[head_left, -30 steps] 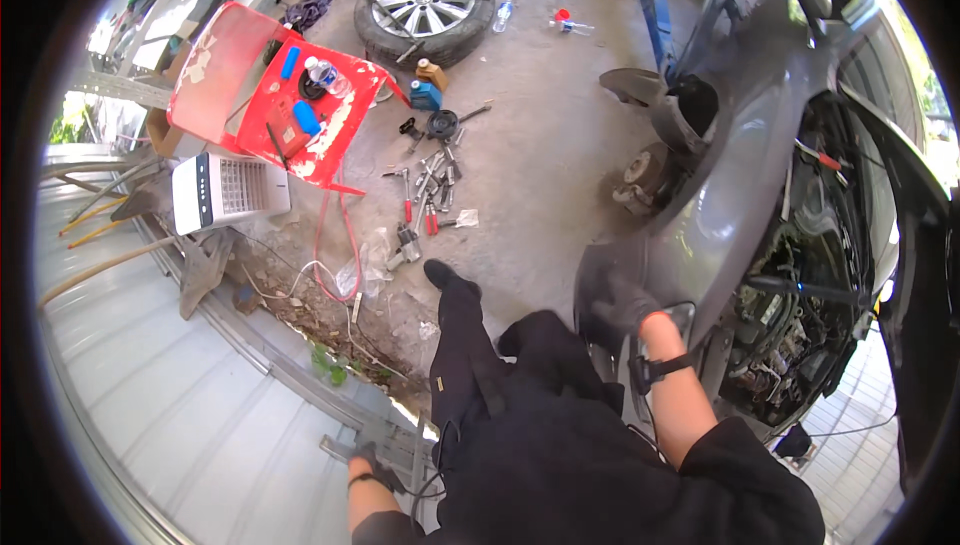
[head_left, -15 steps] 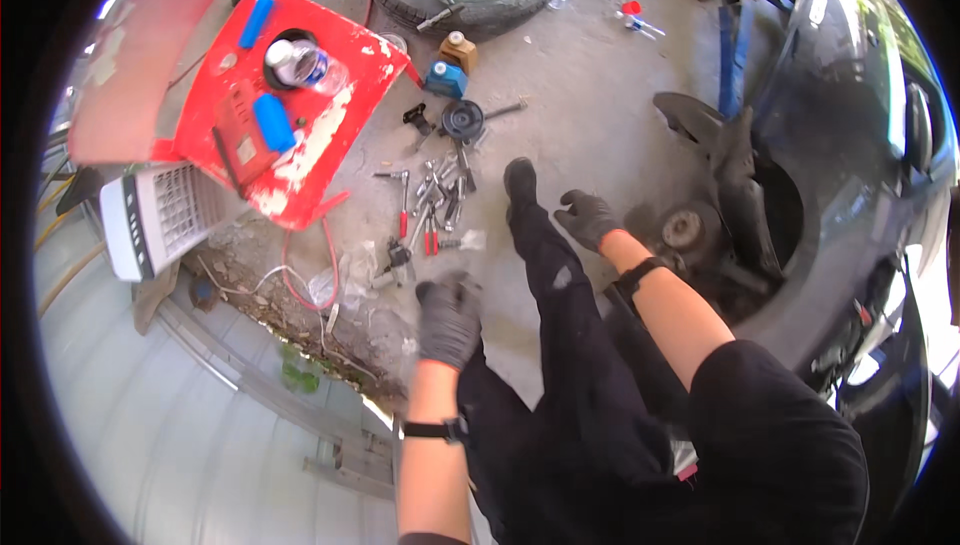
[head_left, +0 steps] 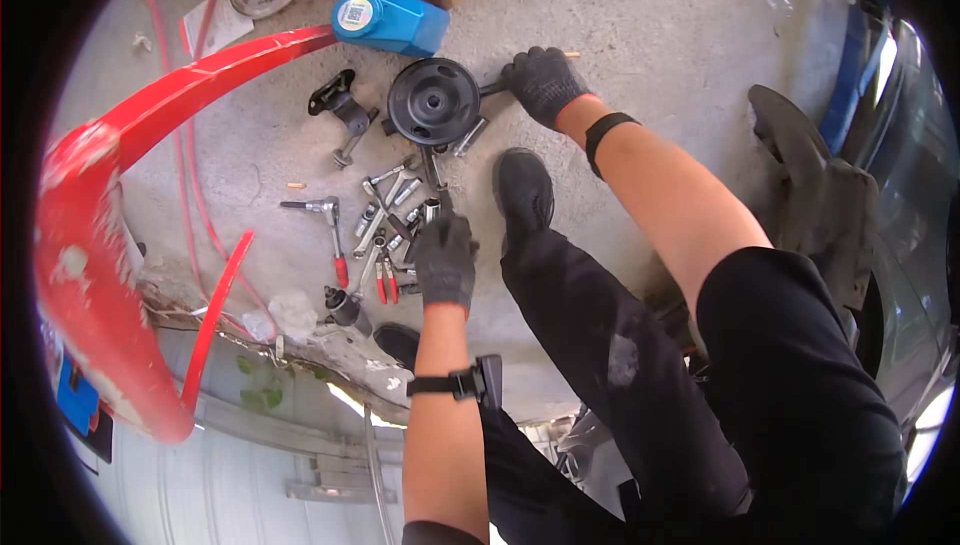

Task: Repairing or maintaining components within a car engine bay.

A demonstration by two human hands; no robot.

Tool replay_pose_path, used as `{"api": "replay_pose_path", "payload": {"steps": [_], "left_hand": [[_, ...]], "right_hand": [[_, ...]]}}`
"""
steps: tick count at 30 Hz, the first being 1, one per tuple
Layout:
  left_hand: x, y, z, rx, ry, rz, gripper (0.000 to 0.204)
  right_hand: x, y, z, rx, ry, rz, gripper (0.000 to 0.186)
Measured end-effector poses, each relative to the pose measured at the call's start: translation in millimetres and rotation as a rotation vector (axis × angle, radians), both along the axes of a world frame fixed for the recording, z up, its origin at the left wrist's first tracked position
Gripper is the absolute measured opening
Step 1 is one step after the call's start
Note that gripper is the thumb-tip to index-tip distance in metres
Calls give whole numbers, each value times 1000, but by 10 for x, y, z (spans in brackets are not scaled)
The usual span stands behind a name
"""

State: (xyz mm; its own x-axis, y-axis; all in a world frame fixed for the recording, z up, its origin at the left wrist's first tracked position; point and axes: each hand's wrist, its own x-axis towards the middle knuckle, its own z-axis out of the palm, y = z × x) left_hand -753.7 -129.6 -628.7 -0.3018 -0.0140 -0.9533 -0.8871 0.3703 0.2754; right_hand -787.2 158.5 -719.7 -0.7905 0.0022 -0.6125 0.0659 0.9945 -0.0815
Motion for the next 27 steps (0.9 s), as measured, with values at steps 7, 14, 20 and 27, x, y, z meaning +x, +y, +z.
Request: {"api": "replay_pose_path", "payload": {"steps": [7,14,20,27], "left_hand": [[-748,733,-734,-150,9,403,35],[-1052,759,-683,-53,-6,618,34],[-1060,749,-667,-63,-14,611,35],[-978,299,-525,-257,-74,295,31]], "right_hand": [[149,23,239,-317,-214,-176,27],[529,116,1160,-326,-456,-475,34],[1539,338,1982,-203,-500,-777,46],[1671,-7,2440,-249,-460,-975,45]]}}
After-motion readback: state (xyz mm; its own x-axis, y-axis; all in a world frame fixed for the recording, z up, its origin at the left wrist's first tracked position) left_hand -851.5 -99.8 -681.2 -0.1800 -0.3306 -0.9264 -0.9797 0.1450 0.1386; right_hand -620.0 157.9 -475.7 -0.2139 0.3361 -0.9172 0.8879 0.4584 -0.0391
